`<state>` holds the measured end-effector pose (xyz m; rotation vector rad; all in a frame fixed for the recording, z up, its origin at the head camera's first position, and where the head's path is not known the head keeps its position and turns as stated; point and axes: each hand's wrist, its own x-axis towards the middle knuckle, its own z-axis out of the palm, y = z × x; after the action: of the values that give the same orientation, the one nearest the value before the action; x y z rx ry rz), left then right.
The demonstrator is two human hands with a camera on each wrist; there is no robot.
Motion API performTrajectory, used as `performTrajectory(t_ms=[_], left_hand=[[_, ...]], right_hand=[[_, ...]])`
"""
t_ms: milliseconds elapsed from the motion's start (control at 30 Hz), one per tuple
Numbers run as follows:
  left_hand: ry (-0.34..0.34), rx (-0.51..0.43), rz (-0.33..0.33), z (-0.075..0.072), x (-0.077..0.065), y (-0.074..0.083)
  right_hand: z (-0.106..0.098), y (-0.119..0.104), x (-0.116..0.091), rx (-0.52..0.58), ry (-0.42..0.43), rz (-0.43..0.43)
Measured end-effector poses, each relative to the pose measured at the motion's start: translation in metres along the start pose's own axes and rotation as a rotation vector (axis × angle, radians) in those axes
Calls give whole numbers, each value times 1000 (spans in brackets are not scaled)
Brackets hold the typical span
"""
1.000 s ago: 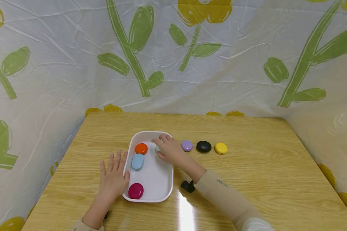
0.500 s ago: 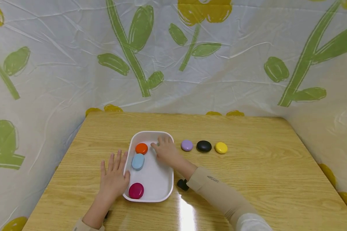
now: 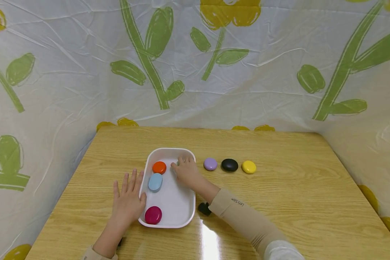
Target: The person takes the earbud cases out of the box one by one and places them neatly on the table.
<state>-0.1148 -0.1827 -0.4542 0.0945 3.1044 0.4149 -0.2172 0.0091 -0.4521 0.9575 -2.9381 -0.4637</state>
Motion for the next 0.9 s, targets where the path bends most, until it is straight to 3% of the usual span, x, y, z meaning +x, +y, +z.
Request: performTrajectory(t_ms=[300, 500, 700, 900], left_hand=[[-4, 7, -3, 0, 0, 0], [-12, 17, -7, -1, 0, 1], [-18, 10, -8, -2, 0, 1], [-16, 8, -6, -2, 0, 1]], right_hand=[[1, 0, 0, -21, 20, -12], [3, 2, -2, 13, 160, -35], [-11, 14, -13, 190, 276, -61], [-33, 49, -33, 341, 305, -40]])
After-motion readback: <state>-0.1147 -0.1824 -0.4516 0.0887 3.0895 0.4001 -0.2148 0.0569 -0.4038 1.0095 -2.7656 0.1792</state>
